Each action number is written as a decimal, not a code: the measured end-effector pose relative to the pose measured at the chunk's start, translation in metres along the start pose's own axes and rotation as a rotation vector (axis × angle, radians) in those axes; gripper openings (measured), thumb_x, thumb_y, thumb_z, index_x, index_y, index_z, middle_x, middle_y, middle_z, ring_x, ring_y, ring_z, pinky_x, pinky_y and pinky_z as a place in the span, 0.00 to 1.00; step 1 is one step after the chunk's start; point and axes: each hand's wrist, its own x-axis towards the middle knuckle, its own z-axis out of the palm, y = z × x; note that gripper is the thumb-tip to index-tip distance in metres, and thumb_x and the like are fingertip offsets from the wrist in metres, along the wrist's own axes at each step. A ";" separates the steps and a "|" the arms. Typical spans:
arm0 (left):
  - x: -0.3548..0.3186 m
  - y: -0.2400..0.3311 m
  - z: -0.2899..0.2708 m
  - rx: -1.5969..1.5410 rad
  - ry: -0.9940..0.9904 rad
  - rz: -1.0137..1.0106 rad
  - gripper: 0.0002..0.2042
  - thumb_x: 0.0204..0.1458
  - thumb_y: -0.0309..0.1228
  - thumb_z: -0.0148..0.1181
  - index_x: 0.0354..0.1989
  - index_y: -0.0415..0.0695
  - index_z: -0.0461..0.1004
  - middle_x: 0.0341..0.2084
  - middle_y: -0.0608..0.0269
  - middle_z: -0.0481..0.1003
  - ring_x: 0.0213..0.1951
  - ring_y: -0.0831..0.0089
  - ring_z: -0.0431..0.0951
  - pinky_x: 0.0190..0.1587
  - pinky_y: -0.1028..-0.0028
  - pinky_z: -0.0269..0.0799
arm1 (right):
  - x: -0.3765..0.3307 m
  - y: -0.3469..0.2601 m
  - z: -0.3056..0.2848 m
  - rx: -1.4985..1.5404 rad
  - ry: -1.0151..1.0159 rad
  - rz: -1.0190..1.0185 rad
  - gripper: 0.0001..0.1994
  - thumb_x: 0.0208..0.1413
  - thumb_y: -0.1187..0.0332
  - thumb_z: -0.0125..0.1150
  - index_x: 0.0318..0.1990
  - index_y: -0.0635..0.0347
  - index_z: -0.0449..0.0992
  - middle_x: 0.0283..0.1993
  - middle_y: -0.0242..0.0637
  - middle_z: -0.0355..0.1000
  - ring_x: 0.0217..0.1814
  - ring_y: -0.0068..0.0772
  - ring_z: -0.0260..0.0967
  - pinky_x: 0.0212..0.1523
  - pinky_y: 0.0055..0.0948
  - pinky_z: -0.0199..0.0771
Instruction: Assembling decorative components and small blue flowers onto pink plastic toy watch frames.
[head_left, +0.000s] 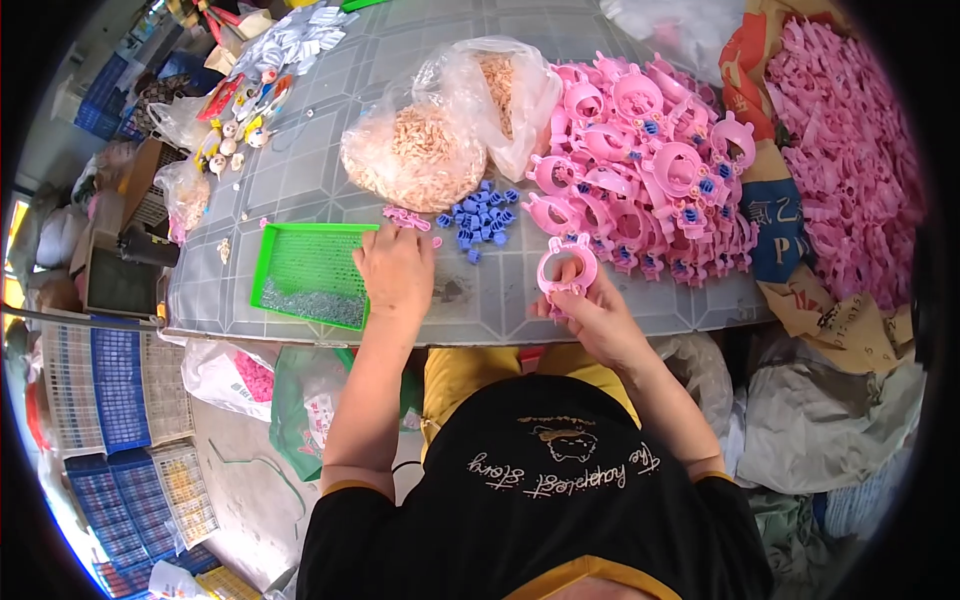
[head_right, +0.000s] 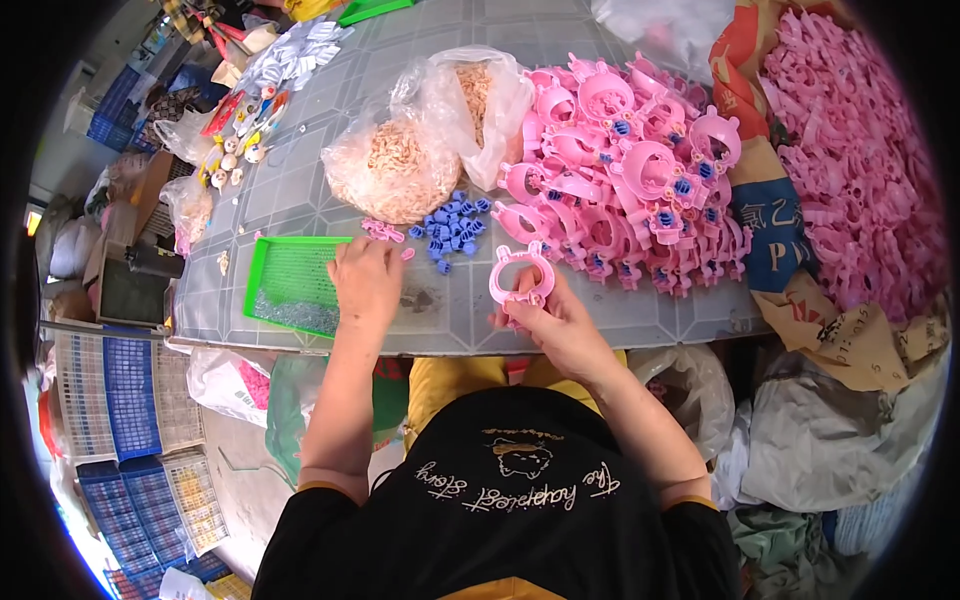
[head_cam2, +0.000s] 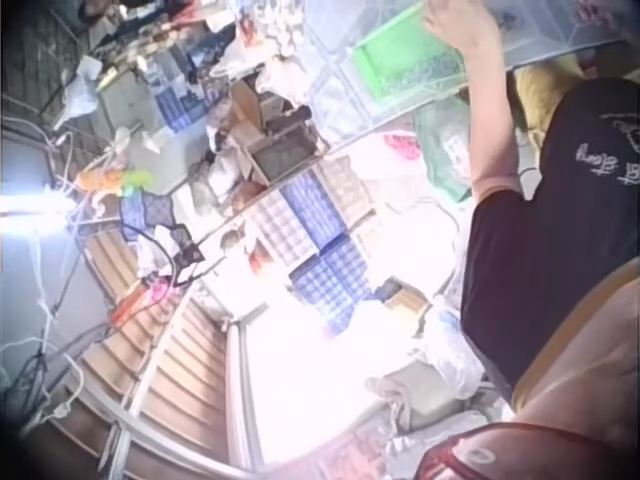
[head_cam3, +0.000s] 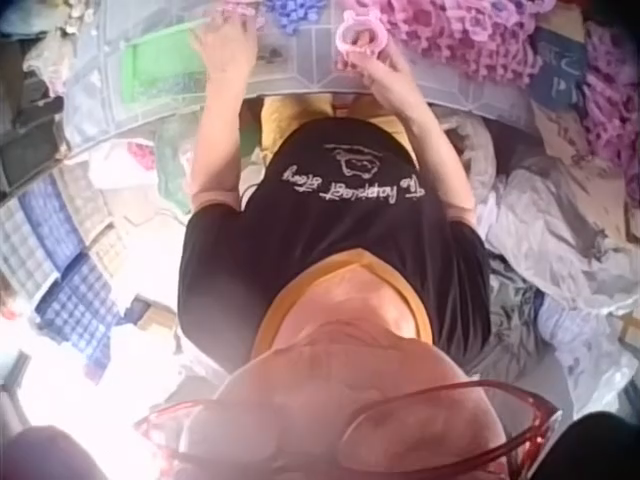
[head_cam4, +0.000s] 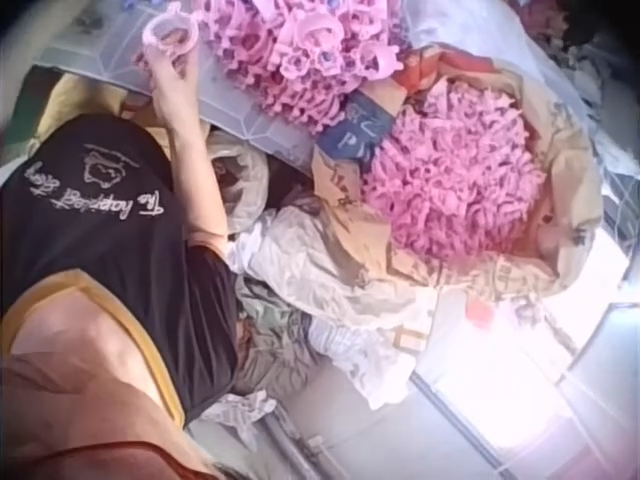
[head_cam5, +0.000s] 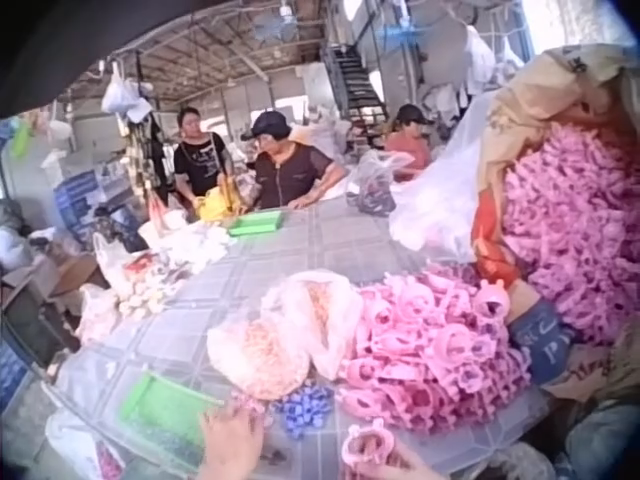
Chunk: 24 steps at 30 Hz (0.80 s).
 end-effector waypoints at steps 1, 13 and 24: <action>-0.003 0.005 0.006 -0.003 -0.004 -0.020 0.05 0.53 0.33 0.66 0.35 0.48 0.83 0.39 0.60 0.77 0.46 0.55 0.75 0.49 0.54 0.67 | 0.000 0.001 -0.003 -0.023 0.001 -0.022 0.11 0.63 0.73 0.63 0.48 0.56 0.67 0.45 0.33 0.71 0.45 0.30 0.74 0.53 0.38 0.76; -0.016 0.003 0.012 -0.240 0.008 0.153 0.05 0.55 0.24 0.64 0.38 0.40 0.75 0.39 0.51 0.76 0.42 0.47 0.75 0.46 0.54 0.72 | -0.001 0.001 -0.010 -0.335 -0.020 -0.454 0.24 0.57 0.82 0.69 0.58 0.61 0.67 0.52 0.37 0.73 0.54 0.27 0.74 0.55 0.28 0.77; -0.013 0.063 -0.096 -0.916 -0.173 0.143 0.12 0.58 0.19 0.60 0.49 0.39 0.80 0.39 0.56 0.80 0.38 0.67 0.81 0.39 0.72 0.76 | -0.005 -0.030 0.000 -1.152 -0.281 -1.086 0.20 0.47 0.83 0.71 0.47 0.61 0.72 0.49 0.46 0.77 0.53 0.52 0.79 0.59 0.57 0.78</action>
